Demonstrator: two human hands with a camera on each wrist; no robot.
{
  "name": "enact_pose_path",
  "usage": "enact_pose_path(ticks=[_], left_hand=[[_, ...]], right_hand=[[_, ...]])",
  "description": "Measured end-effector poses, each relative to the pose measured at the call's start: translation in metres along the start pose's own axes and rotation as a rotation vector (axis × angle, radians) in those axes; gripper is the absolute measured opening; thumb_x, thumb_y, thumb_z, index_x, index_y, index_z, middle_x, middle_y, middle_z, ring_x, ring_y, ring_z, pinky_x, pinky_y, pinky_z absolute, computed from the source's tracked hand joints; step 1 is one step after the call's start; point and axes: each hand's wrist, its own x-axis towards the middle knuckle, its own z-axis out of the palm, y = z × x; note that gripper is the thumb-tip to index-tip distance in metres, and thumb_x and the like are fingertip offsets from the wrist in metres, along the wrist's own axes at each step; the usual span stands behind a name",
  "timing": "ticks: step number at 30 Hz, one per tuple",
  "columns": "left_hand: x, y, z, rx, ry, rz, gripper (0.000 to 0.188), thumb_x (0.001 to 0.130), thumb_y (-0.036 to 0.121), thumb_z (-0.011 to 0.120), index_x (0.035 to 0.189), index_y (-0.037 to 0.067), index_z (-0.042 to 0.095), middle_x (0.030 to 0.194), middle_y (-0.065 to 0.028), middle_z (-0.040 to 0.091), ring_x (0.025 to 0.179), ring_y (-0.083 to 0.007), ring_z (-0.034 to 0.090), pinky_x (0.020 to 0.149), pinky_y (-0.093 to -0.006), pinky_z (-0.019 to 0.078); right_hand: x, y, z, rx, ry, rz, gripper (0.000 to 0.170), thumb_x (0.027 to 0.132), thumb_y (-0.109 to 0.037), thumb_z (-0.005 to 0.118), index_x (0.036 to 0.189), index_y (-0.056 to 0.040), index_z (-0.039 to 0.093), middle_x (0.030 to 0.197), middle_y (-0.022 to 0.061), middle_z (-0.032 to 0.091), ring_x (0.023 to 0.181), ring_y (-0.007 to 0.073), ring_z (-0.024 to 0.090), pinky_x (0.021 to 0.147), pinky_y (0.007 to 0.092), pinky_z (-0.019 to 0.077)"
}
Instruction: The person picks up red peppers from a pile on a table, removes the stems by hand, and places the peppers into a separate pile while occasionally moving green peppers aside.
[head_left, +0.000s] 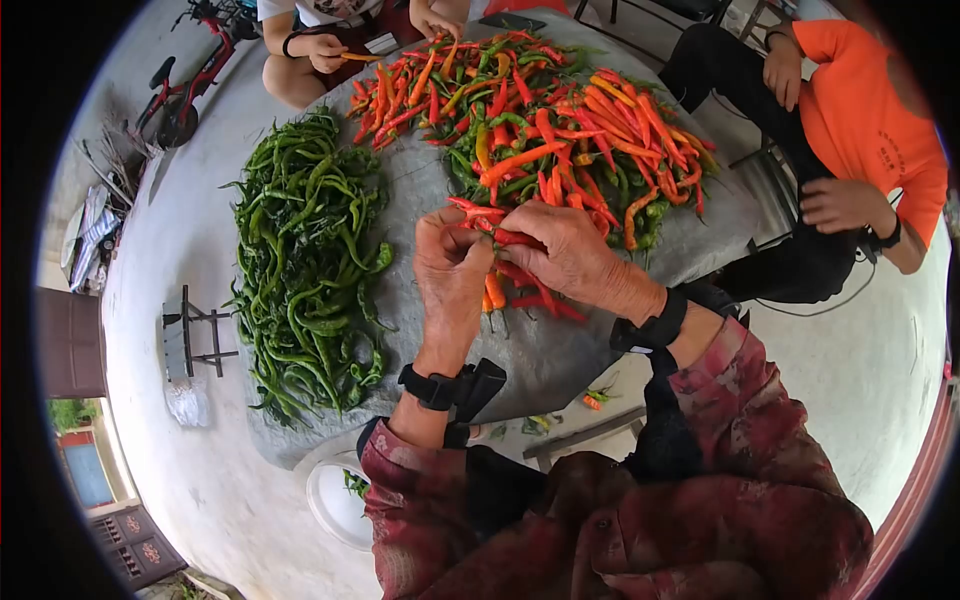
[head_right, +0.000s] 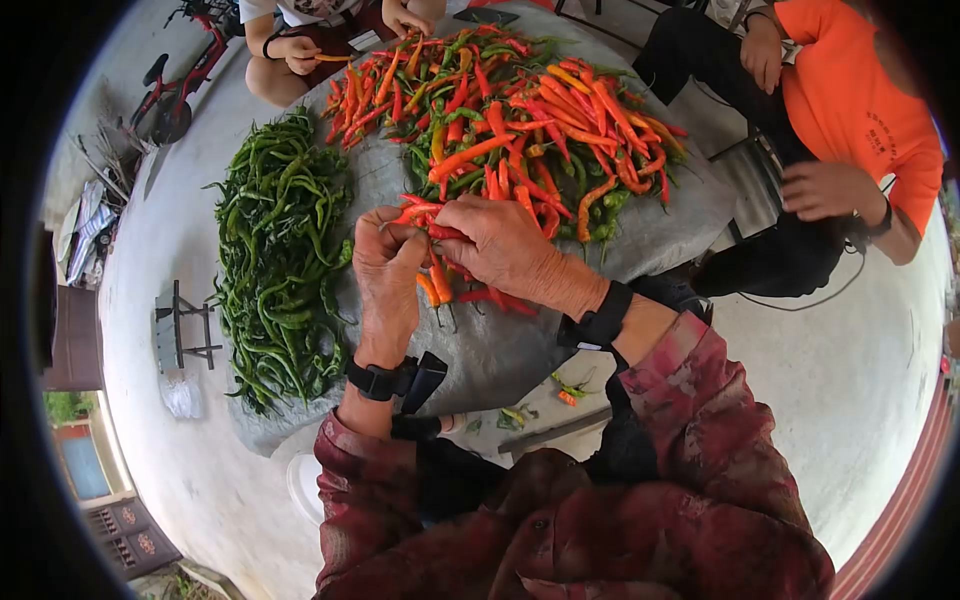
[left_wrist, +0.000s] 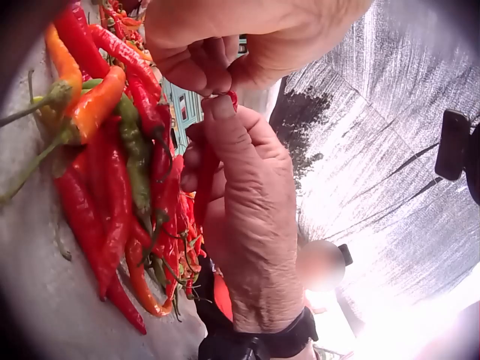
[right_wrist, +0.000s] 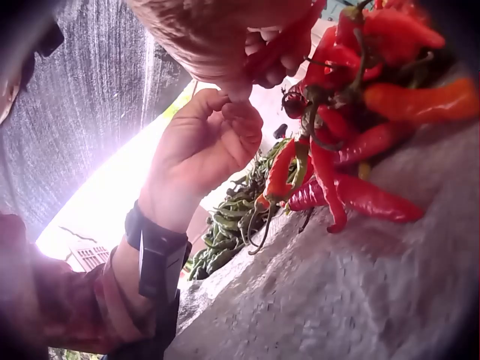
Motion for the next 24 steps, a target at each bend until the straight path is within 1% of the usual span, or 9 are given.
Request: enact_pose_path(ticks=[3, 8, 9, 11, 12, 15, 19, 21, 24], left_hand=[[0.001, 0.004, 0.002, -0.008, -0.020, 0.041, 0.031, 0.078, -0.008, 0.052, 0.105, 0.006, 0.046, 0.078, -0.0016, 0.057, 0.064, -0.0077, 0.052, 0.058, -0.0216, 0.0421], [0.002, 0.004, -0.001, 0.091, -0.018, 0.100, 0.031, 0.077, -0.011, 0.051, 0.104, 0.004, 0.045, 0.079, -0.0018, 0.056, 0.070, -0.0070, 0.052, 0.064, -0.0209, 0.0426], [0.003, 0.004, -0.001, 0.086, -0.025, 0.101, 0.031, 0.077, -0.011, 0.051, 0.104, 0.004, 0.045, 0.079, -0.0018, 0.056, 0.070, -0.0070, 0.052, 0.064, -0.0209, 0.0426], [0.003, 0.004, -0.002, 0.118, 0.018, 0.104, 0.027, 0.078, -0.010, 0.050, 0.100, 0.004, 0.048, 0.082, -0.0012, 0.055, 0.070, -0.0060, 0.050, 0.063, -0.0201, 0.0408], [0.003, 0.003, -0.004, 0.102, -0.003, 0.116, 0.019, 0.080, -0.007, 0.050, 0.095, 0.004, 0.050, 0.083, -0.0007, 0.054, 0.068, -0.0057, 0.048, 0.062, -0.0205, 0.0408], [0.003, 0.004, -0.004, 0.069, 0.005, 0.079, 0.009, 0.083, 0.000, 0.049, 0.090, 0.005, 0.053, 0.073, 0.0001, 0.054, 0.063, -0.0067, 0.047, 0.059, -0.0222, 0.0401], [0.003, 0.006, -0.005, 0.069, 0.002, 0.033, 0.009, 0.084, 0.002, 0.047, 0.088, 0.005, 0.054, 0.070, 0.0004, 0.052, 0.061, -0.0071, 0.046, 0.059, -0.0223, 0.0394], [0.003, 0.005, -0.004, 0.065, -0.001, 0.034, 0.009, 0.084, 0.002, 0.047, 0.088, 0.004, 0.054, 0.070, 0.0002, 0.052, 0.061, -0.0073, 0.046, 0.059, -0.0223, 0.0394], [0.002, 0.005, -0.004, 0.082, -0.018, 0.036, 0.009, 0.085, 0.002, 0.046, 0.088, 0.004, 0.055, 0.070, -0.0003, 0.052, 0.062, -0.0075, 0.046, 0.060, -0.0222, 0.0395]], right_hand=[[0.003, -0.001, -0.002, 0.127, -0.010, 0.077, 0.019, 0.077, -0.013, 0.067, 0.087, -0.0013, 0.057, 0.078, 0.0112, 0.061, 0.071, 0.0257, 0.061, 0.060, 0.0362, 0.0486], [0.004, -0.003, -0.010, 0.282, -0.183, 0.274, 0.023, 0.089, -0.021, 0.059, 0.096, 0.0007, 0.058, 0.072, 0.0095, 0.060, 0.065, 0.0145, 0.058, 0.060, 0.0275, 0.0461], [0.005, -0.002, -0.010, 0.274, -0.179, 0.276, 0.023, 0.089, -0.021, 0.059, 0.096, 0.0007, 0.058, 0.072, 0.0095, 0.060, 0.065, 0.0145, 0.058, 0.060, 0.0275, 0.0461], [0.008, 0.001, -0.012, 0.374, -0.016, 0.341, 0.024, 0.091, -0.024, 0.053, 0.092, -0.0007, 0.060, 0.068, 0.0133, 0.061, 0.064, 0.0238, 0.062, 0.057, 0.0311, 0.0455], [0.012, -0.001, -0.020, 0.158, 0.100, 0.243, 0.026, 0.091, -0.026, 0.052, 0.093, -0.0020, 0.061, 0.069, 0.0136, 0.061, 0.065, 0.0247, 0.062, 0.059, 0.0326, 0.0464], [0.020, 0.029, -0.041, -0.019, 0.295, 0.348, 0.025, 0.090, -0.025, 0.053, 0.094, -0.0024, 0.061, 0.071, 0.0136, 0.062, 0.064, 0.0270, 0.062, 0.060, 0.0341, 0.0468], [0.026, 0.072, -0.044, -0.048, 0.280, 0.412, 0.025, 0.090, -0.023, 0.056, 0.101, -0.0012, 0.061, 0.079, 0.0096, 0.060, 0.071, 0.0167, 0.057, 0.065, 0.0309, 0.0454], [0.032, 0.080, -0.034, -0.399, 0.204, 0.118, 0.024, 0.084, -0.018, 0.060, 0.102, -0.0031, 0.061, 0.090, 0.0105, 0.061, 0.079, 0.0246, 0.058, 0.070, 0.0352, 0.0465], [0.039, 0.078, -0.022, -0.497, 0.104, 0.038, 0.027, 0.079, -0.019, 0.064, 0.103, -0.0050, 0.061, 0.095, 0.0089, 0.061, 0.090, 0.0278, 0.055, 0.077, 0.0378, 0.0459]])
